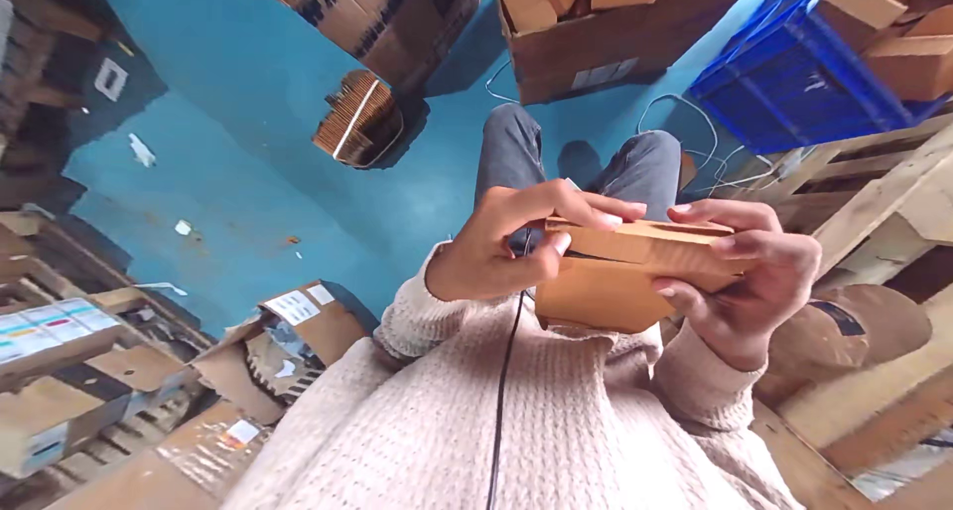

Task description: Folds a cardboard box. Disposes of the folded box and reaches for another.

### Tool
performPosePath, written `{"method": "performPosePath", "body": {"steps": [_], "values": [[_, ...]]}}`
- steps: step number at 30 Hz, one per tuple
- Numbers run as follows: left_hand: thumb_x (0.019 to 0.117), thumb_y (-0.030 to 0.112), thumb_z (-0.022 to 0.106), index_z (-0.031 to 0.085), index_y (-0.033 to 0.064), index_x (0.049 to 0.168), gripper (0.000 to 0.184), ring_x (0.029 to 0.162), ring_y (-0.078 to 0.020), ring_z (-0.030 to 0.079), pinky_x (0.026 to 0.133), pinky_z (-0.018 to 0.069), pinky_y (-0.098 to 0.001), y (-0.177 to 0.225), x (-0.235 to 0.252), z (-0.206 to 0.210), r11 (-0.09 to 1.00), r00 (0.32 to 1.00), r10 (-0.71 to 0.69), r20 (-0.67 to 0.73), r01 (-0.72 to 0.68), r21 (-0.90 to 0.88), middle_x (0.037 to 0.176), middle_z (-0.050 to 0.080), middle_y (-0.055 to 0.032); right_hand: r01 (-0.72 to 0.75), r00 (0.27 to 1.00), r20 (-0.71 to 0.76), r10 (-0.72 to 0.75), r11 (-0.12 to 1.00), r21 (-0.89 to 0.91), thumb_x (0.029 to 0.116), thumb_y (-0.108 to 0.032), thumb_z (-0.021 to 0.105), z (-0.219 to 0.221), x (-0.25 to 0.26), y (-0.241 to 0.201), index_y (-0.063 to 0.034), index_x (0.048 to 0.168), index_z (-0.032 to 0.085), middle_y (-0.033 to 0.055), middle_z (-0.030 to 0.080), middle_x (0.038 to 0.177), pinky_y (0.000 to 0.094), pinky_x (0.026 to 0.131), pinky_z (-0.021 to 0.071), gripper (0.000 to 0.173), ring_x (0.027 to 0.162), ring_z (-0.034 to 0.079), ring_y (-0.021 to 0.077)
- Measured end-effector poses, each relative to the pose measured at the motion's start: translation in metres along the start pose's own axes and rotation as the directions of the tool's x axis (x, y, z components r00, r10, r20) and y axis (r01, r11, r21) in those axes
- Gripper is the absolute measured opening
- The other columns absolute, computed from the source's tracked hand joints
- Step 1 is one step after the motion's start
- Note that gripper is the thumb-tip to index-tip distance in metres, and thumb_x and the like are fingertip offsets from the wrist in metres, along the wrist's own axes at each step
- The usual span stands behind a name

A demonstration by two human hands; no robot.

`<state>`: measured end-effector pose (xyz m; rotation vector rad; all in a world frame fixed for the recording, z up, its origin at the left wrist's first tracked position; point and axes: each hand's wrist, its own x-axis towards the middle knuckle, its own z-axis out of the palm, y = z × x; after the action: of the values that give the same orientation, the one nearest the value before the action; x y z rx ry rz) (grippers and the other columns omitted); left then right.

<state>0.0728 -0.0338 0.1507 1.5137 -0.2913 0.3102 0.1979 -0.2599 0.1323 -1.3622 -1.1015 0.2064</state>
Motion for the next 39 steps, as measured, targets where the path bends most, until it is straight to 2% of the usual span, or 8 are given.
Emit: {"method": "performPosePath", "body": {"steps": [5,9,14,21,25,30,35,39], "values": [[0.0922,0.005,0.056,0.063,-0.0037,0.11,0.021,0.118,-0.0265,0.068,0.097,0.0595,-0.0416,-0.001,-0.003,0.006,0.999,0.999,-0.034,-0.016,0.034,-0.033,0.121,0.07,-0.018,-0.006,0.999,-0.042,0.008,0.999,0.054,0.0959,-0.027,0.072,0.004,-0.006,0.004,-0.0222,0.125,0.06,-0.0034,0.065,0.128,0.0339,0.101,0.0559,0.031,0.121,0.063,0.0167],[0.1037,0.025,0.046,0.061,0.0077,0.106,0.023,0.116,-0.0257,0.066,0.099,0.0569,-0.0445,-0.005,-0.009,0.03,0.985,0.976,-0.121,-0.18,0.096,-0.142,0.119,0.069,-0.0124,-0.082,0.989,-0.116,0.097,0.988,0.13,0.1046,-0.03,0.056,0.02,-0.006,0.0,-0.0268,0.123,0.057,-0.0082,0.064,0.123,0.0283,0.097,0.0544,0.019,0.116,0.063,0.0109],[0.1042,0.033,0.046,0.054,0.0087,0.119,0.029,0.115,-0.0226,0.065,0.095,0.0567,-0.0387,-0.017,-0.024,0.049,0.956,0.872,-0.253,-0.419,0.16,-0.244,0.128,0.064,-0.0118,-0.186,0.95,-0.208,0.231,0.958,0.217,0.099,-0.024,0.066,0.033,-0.01,0.001,-0.0241,0.13,0.049,-0.0084,0.067,0.118,0.0273,0.091,0.0577,0.035,0.106,0.067,0.0084],[0.1038,0.058,0.04,0.055,0.006,0.123,0.057,0.119,-0.0206,0.062,0.099,0.0549,-0.0398,-0.02,-0.041,0.061,0.922,0.891,-0.347,-0.292,0.268,-0.278,0.127,0.064,-0.0101,-0.417,0.87,-0.105,0.481,0.834,0.362,0.0935,-0.02,0.072,0.028,-0.041,0.003,-0.0228,0.116,0.063,-0.0085,0.065,0.113,0.0274,0.091,0.0573,0.024,0.106,0.065,0.0075],[0.1043,0.048,0.047,0.053,0.0002,0.123,0.052,0.115,-0.0185,0.064,0.095,0.0573,-0.037,-0.017,-0.029,0.062,0.942,0.927,-0.297,-0.229,0.245,-0.23,0.123,0.064,-0.0117,-0.374,0.891,-0.105,0.442,0.845,0.383,0.0931,-0.019,0.074,0.018,-0.038,-0.007,-0.021,0.114,0.062,-0.0038,0.066,0.113,0.0397,0.1,0.0566,0.024,0.113,0.065,0.0167],[0.0991,0.058,0.048,0.043,-0.0016,0.135,0.069,0.11,-0.0147,0.063,0.09,0.0574,-0.0323,-0.015,-0.02,0.058,0.944,0.942,-0.29,-0.167,0.254,-0.209,0.129,0.06,-0.0122,-0.358,0.928,-0.031,0.371,0.912,0.199,0.1003,-0.026,0.063,0.007,-0.029,-0.017,-0.0203,0.123,0.062,-0.0025,0.063,0.126,0.0394,0.105,0.052,0.024,0.123,0.06,0.0182],[0.1034,0.026,0.047,0.058,0.0029,0.11,0.026,0.117,-0.02,0.061,0.097,0.0549,-0.0388,-0.021,-0.023,0.061,0.973,0.954,-0.192,-0.229,0.156,-0.168,0.119,0.062,-0.0111,-0.336,0.937,0.029,0.349,0.875,0.348,0.0992,-0.023,0.064,0.004,-0.032,-0.008,-0.0207,0.111,0.072,-0.0035,0.065,0.122,0.0374,0.103,0.0526,0.014,0.12,0.061,0.0165],[0.1027,0.018,0.051,0.06,0.0036,0.108,0.017,0.116,-0.0197,0.063,0.097,0.0552,-0.0388,-0.035,-0.026,0.058,0.979,0.975,-0.082,-0.208,0.039,-0.2,0.117,0.065,-0.0115,-0.246,0.951,-0.09,0.295,0.902,0.354,0.0979,-0.023,0.066,0.016,-0.04,0.002,-0.0227,0.106,0.074,-0.0046,0.067,0.118,0.0378,0.102,0.0527,0.012,0.117,0.062,0.0165]]}}
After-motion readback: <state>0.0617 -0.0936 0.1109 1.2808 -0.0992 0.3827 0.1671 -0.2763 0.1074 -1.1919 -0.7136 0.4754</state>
